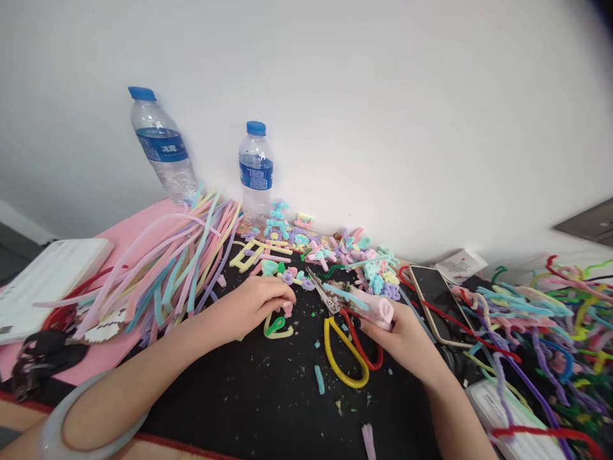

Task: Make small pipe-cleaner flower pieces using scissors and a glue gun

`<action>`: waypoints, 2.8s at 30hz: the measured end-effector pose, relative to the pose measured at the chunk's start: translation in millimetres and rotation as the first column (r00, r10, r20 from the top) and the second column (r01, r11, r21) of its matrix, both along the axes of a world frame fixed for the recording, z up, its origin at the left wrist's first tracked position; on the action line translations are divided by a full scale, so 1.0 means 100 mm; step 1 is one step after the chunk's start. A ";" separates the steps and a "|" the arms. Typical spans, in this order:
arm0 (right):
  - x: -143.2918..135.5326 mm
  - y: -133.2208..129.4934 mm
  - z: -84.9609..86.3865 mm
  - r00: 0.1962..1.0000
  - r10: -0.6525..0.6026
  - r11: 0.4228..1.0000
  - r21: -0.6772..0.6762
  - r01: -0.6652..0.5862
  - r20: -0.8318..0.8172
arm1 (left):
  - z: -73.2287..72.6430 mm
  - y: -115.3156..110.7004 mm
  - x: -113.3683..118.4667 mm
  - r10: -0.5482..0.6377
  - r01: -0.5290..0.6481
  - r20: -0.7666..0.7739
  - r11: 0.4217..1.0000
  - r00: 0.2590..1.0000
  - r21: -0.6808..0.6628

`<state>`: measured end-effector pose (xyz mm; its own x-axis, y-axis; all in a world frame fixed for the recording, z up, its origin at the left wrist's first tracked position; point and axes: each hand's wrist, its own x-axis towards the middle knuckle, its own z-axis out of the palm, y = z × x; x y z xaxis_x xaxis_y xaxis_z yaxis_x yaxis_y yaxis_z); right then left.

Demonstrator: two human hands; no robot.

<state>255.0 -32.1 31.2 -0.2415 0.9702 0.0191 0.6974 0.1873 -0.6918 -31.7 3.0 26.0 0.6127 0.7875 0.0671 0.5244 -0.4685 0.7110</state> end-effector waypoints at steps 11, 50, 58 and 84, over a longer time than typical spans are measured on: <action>-0.09 -0.01 -0.11 0.990 -0.142 0.964 0.226 0.138 0.000 | 0.06 -0.06 0.00 0.014 -0.013 -0.020 0.999 1.000 0.052; -0.07 -0.06 -0.15 0.899 -0.163 0.986 -0.089 0.138 -0.407 | 0.09 -0.12 -0.01 -0.049 0.041 -0.037 0.981 0.998 -0.190; -0.12 -0.19 -0.17 0.716 -0.271 0.912 -0.410 -0.024 -0.644 | 0.16 -0.06 0.00 0.104 -0.058 0.134 0.949 0.985 -0.309; -0.14 -0.16 -0.24 0.693 -0.228 0.900 -0.420 -0.119 -0.684 | 0.13 -0.07 -0.01 0.028 0.072 0.264 0.929 0.964 -0.364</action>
